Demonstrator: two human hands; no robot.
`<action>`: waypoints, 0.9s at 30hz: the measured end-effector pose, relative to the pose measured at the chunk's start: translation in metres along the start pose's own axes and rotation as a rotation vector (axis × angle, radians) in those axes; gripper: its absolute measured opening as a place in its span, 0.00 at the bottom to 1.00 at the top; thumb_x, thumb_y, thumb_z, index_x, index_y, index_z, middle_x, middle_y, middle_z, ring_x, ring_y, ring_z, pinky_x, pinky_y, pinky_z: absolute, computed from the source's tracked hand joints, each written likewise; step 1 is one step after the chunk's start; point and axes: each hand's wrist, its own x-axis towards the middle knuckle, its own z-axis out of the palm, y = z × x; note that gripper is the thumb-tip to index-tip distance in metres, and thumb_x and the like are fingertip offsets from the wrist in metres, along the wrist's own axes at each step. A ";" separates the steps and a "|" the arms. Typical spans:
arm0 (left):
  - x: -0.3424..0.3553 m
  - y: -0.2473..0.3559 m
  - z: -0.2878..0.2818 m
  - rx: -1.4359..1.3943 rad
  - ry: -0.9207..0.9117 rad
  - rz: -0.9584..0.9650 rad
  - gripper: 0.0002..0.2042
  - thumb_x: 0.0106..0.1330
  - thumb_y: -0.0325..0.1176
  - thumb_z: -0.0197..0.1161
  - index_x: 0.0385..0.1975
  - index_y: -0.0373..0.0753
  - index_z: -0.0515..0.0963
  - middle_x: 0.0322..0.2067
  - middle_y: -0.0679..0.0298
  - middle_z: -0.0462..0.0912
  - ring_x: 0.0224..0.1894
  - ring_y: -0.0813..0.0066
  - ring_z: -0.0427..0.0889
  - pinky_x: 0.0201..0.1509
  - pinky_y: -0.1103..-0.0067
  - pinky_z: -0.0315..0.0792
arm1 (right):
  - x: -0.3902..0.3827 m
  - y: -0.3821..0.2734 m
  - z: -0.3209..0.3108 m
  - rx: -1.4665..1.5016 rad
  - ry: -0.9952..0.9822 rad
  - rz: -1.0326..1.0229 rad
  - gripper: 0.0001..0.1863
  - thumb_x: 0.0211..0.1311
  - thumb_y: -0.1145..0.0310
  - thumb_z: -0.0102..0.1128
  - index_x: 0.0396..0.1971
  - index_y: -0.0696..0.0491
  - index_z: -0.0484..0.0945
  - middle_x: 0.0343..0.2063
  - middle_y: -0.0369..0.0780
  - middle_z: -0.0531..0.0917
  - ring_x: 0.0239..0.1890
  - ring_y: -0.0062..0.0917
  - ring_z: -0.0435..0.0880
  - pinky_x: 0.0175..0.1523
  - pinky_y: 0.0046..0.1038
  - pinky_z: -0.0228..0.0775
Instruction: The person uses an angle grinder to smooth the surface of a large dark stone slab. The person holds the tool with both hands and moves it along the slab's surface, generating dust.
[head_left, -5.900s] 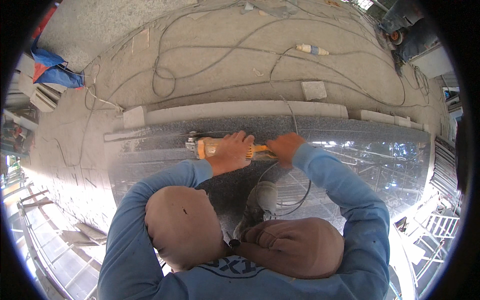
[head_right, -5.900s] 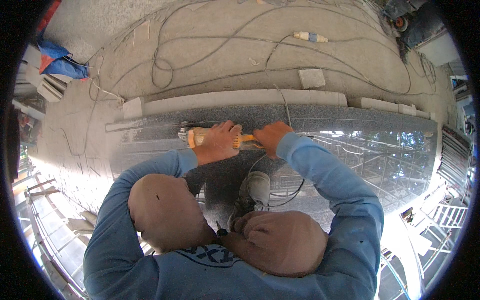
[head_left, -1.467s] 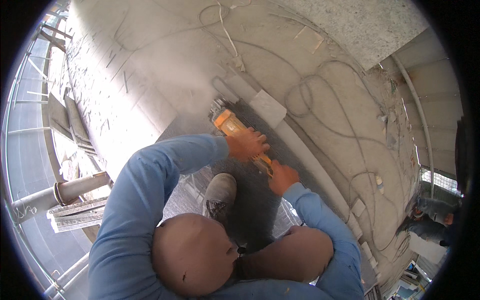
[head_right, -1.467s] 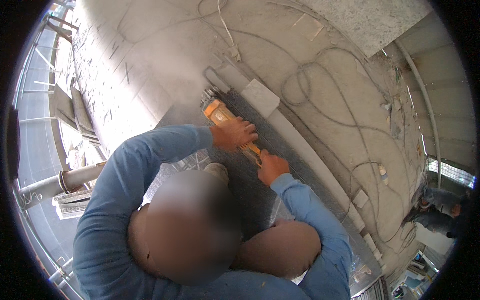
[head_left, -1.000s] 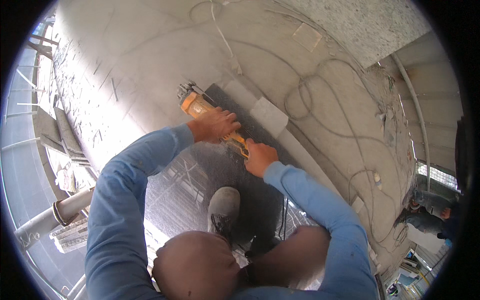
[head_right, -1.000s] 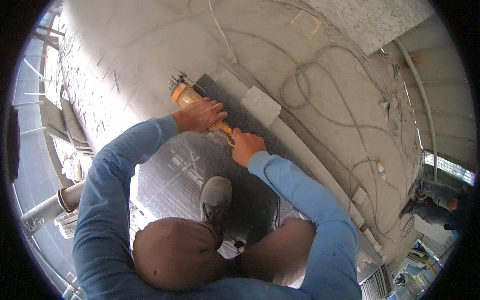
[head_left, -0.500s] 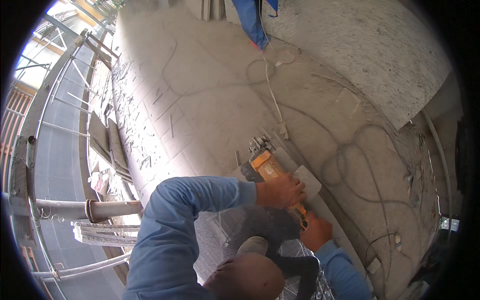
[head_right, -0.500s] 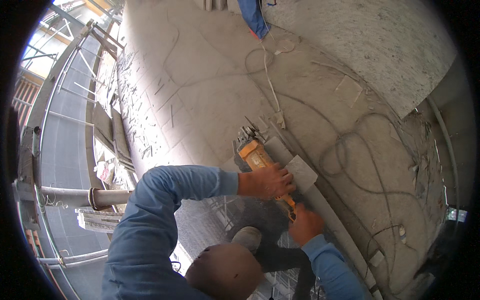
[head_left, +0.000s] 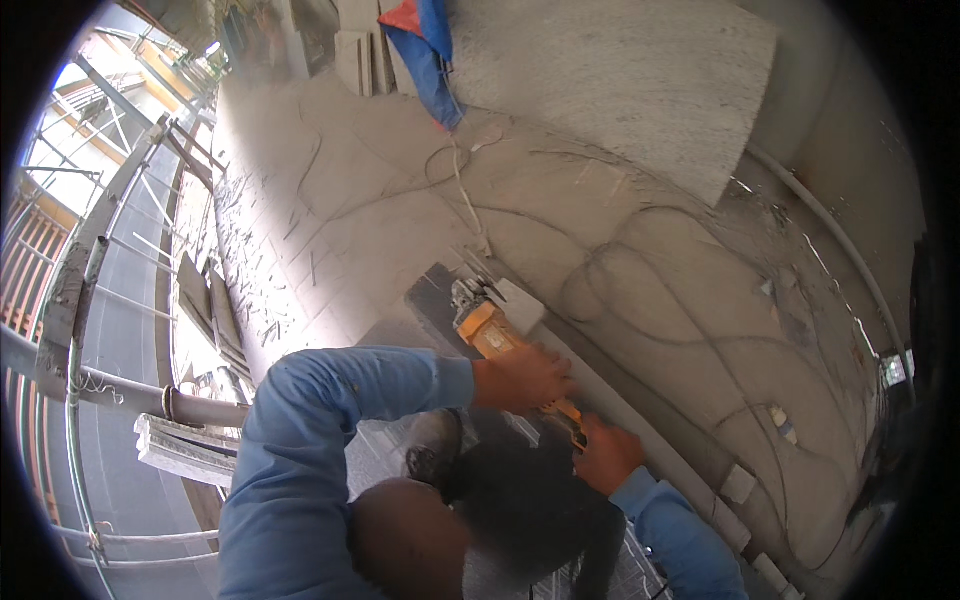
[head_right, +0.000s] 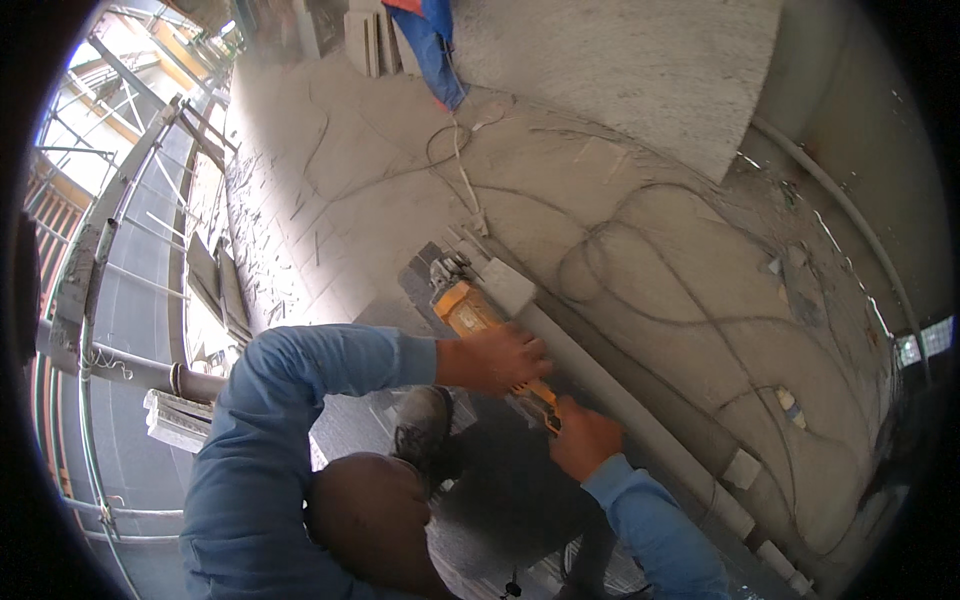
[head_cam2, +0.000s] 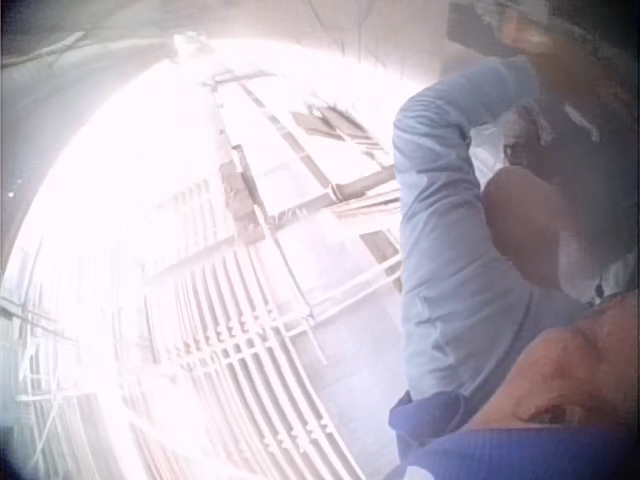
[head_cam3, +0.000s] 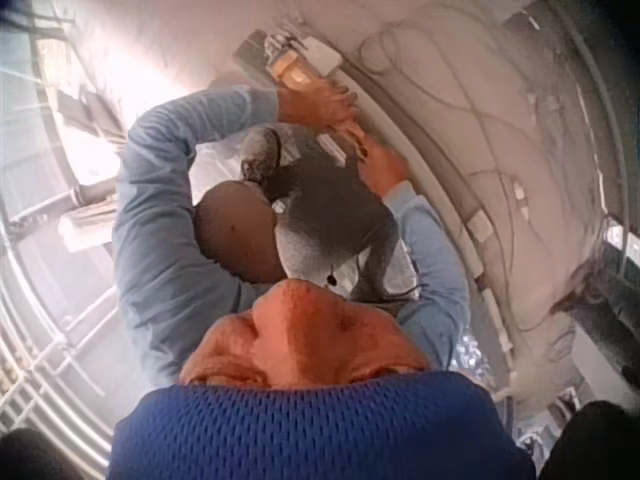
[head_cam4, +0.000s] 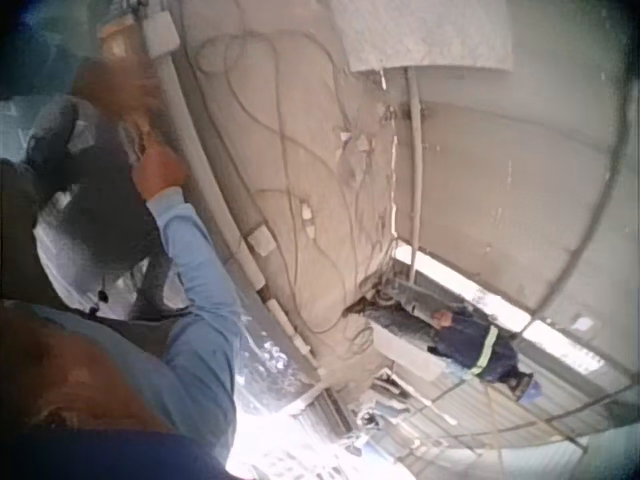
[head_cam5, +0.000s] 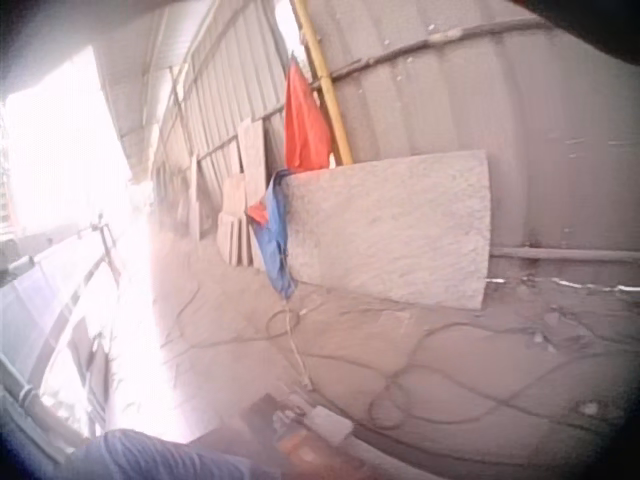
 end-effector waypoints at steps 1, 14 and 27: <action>0.011 0.017 -0.008 0.021 -0.024 0.001 0.20 0.54 0.40 0.71 0.43 0.40 0.74 0.36 0.60 0.75 0.42 0.60 0.80 0.42 0.66 0.76 | -0.017 0.010 -0.003 0.025 0.019 -0.014 0.18 0.53 0.69 0.65 0.44 0.53 0.73 0.32 0.47 0.86 0.37 0.46 0.87 0.42 0.47 0.76; 0.120 0.181 -0.053 0.361 -0.308 -0.148 0.22 0.51 0.41 0.74 0.45 0.43 0.77 0.41 0.60 0.78 0.45 0.63 0.82 0.46 0.67 0.77 | -0.132 0.136 0.027 0.173 0.193 -0.186 0.19 0.58 0.67 0.61 0.50 0.52 0.73 0.34 0.48 0.86 0.39 0.45 0.86 0.45 0.47 0.76; 0.161 0.229 -0.061 0.418 -0.459 -0.200 0.30 0.46 0.42 0.78 0.51 0.44 0.75 0.42 0.61 0.76 0.48 0.62 0.79 0.49 0.65 0.75 | -0.167 0.176 0.029 0.234 0.253 -0.194 0.24 0.57 0.68 0.59 0.56 0.53 0.73 0.36 0.49 0.86 0.40 0.45 0.86 0.47 0.46 0.77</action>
